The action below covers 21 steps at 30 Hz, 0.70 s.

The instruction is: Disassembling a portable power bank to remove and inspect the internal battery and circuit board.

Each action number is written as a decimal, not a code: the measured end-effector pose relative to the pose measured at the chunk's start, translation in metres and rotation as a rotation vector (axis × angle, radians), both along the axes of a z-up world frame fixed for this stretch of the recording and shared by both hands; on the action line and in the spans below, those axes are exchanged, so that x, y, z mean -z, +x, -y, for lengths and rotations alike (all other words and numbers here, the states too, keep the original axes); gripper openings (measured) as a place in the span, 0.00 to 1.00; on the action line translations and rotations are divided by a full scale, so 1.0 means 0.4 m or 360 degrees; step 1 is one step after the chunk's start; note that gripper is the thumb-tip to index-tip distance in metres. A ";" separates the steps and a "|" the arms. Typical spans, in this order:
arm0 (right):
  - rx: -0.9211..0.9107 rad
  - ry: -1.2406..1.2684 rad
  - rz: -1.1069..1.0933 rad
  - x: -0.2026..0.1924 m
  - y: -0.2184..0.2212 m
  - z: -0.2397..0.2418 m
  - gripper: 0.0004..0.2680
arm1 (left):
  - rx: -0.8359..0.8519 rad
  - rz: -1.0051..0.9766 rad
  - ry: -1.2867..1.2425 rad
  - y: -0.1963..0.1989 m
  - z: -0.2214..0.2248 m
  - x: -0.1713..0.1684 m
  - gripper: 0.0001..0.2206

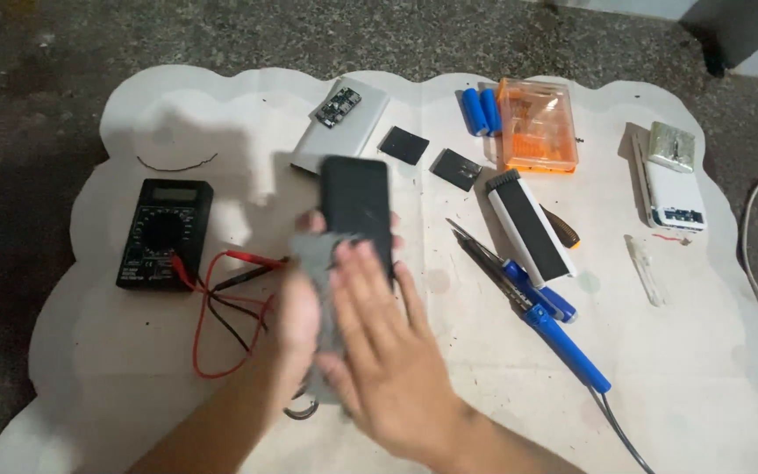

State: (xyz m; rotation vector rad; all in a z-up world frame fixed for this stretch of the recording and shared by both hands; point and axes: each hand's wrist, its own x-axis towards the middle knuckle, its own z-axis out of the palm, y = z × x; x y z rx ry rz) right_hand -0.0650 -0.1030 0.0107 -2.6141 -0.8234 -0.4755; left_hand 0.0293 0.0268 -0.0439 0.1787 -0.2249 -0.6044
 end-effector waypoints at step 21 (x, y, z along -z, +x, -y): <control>0.0237 0.0924 -0.0368 -0.067 0.108 0.071 0.24 | -0.0777 0.0228 0.1390 -0.130 0.089 -0.102 0.17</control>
